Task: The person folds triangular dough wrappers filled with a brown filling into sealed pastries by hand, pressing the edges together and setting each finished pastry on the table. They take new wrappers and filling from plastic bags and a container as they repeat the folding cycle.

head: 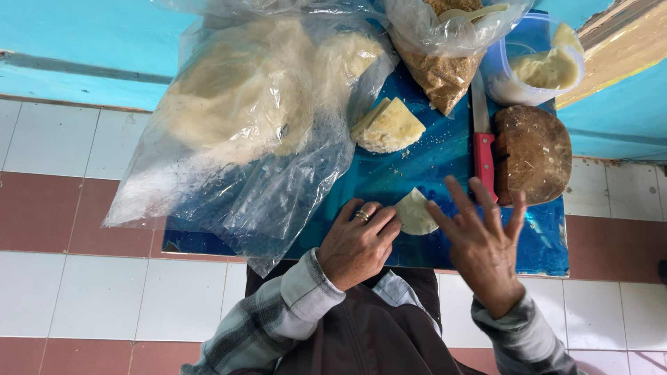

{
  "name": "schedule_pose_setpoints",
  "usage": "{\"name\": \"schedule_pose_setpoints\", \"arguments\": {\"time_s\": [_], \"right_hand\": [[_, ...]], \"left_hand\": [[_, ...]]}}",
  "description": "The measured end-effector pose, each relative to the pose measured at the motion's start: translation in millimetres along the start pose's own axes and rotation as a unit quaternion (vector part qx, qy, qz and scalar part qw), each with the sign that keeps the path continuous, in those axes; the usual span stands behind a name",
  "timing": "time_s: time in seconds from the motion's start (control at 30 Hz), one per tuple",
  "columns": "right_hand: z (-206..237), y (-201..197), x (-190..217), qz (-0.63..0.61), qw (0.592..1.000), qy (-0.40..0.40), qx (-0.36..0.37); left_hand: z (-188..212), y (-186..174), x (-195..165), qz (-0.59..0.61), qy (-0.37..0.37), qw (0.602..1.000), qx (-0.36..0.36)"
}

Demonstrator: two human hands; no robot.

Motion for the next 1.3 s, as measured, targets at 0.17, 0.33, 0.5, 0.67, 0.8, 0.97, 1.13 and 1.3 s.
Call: {"name": "schedule_pose_setpoints", "arguments": {"time_s": [0.17, 0.33, 0.5, 0.67, 0.8, 0.97, 1.13, 1.3], "right_hand": [[-13, 7, 5, -0.103, 0.991, 0.075, -0.034], [-8, 10, 32, -0.05, 0.998, 0.043, -0.011], [-3, -10, 15, -0.105, 0.988, 0.109, -0.043], [-6, -4, 8, -0.066, 0.994, 0.071, -0.046], [-31, -17, -57, -0.034, 0.99, 0.077, -0.115], [-161, 19, -141, -0.113, 0.972, -0.031, -0.206], [-268, 114, -152, 0.052, 0.998, -0.032, 0.003], [-282, 119, -157, 0.021, 0.999, 0.032, 0.033]], "left_hand": [[1, 1, 0, -0.001, -0.001, 1.0, -0.004], [-3, -3, -1, -0.006, -0.001, 1.0, -0.005], [-8, -7, -5, -0.01, 0.0, 1.0, 0.005], [-11, -10, -5, 0.021, -0.008, 1.0, 0.009], [-11, -10, -4, 0.032, -0.017, 0.999, 0.008], [-8, -9, -3, 0.033, -0.012, 0.999, -0.004], [-5, -7, -2, 0.023, -0.016, 1.0, -0.008], [-5, -5, -1, 0.03, -0.017, 0.999, 0.003]]}}
Point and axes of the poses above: each hand's wrist, its own z-axis away from the middle knuckle, its own y-axis out of the palm, x = y × z, the point moved 4 cm from there along -z, towards the middle knuckle, and after that the axes turned 15 degrees about -x, right-handed, at the moved point
